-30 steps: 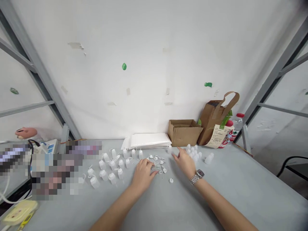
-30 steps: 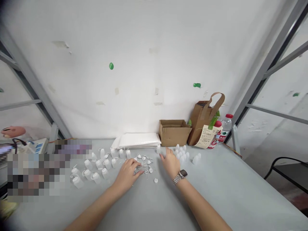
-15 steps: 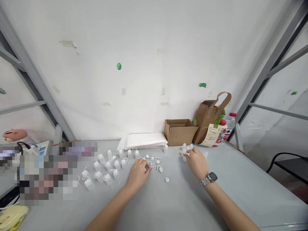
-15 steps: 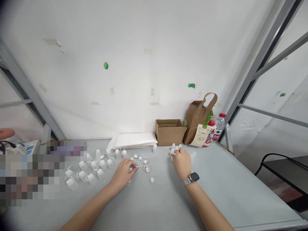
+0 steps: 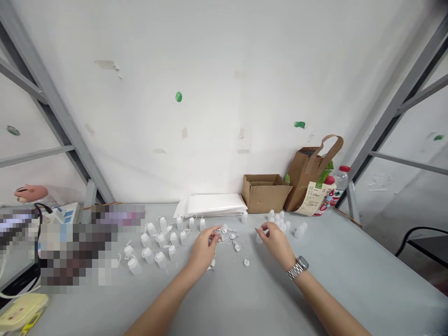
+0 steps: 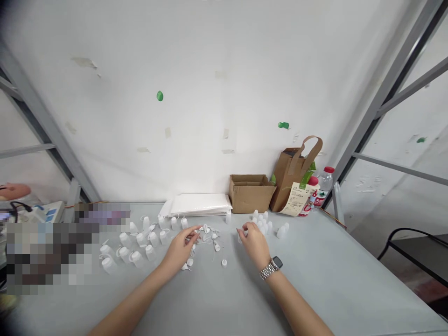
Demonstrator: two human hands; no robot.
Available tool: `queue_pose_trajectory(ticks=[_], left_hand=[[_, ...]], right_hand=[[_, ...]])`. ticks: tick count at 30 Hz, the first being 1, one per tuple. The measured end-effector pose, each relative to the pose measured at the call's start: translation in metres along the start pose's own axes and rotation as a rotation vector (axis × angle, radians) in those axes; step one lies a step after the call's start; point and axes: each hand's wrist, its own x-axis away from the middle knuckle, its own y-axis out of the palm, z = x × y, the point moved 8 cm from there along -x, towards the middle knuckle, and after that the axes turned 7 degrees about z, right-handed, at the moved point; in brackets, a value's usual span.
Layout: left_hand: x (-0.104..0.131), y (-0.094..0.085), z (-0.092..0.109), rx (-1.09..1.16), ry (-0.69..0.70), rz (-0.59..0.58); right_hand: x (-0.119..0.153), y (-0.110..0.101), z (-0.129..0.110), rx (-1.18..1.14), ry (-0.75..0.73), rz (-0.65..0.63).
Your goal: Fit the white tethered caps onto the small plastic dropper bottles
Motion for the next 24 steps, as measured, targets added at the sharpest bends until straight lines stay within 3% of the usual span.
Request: queue_pose_trajectory(ticks=[3,7,11,16,19,24], left_hand=[[0.0,0.003,-0.001,0.109,-0.035,-0.024],[-0.001,0.006,-0.002,0.234,-0.095,-0.044],[-0.002,0.005,-0.003,0.179,-0.062,-0.034],[0.0,0.002,0.005,0.057,0.05,-0.028],[0.002,-0.001,0.011,-0.002,0.102,-0.011],[0.004,-0.003,0.013,-0.048,0.114,0.012]], right_hand=[[0.005,0.008,-0.001,-0.048,0.013,-0.063],[0.005,0.007,-0.023,-0.218,-0.009,-0.128],[0.002,0.01,-0.056,-0.625,0.065,-0.257],[0.008,0.031,-0.083,-0.96,0.167,-0.465],[0.015,0.037,-0.088,-1.009,0.135,-0.511],[0.02,0.026,-0.085,-0.825,-0.005,-0.4]])
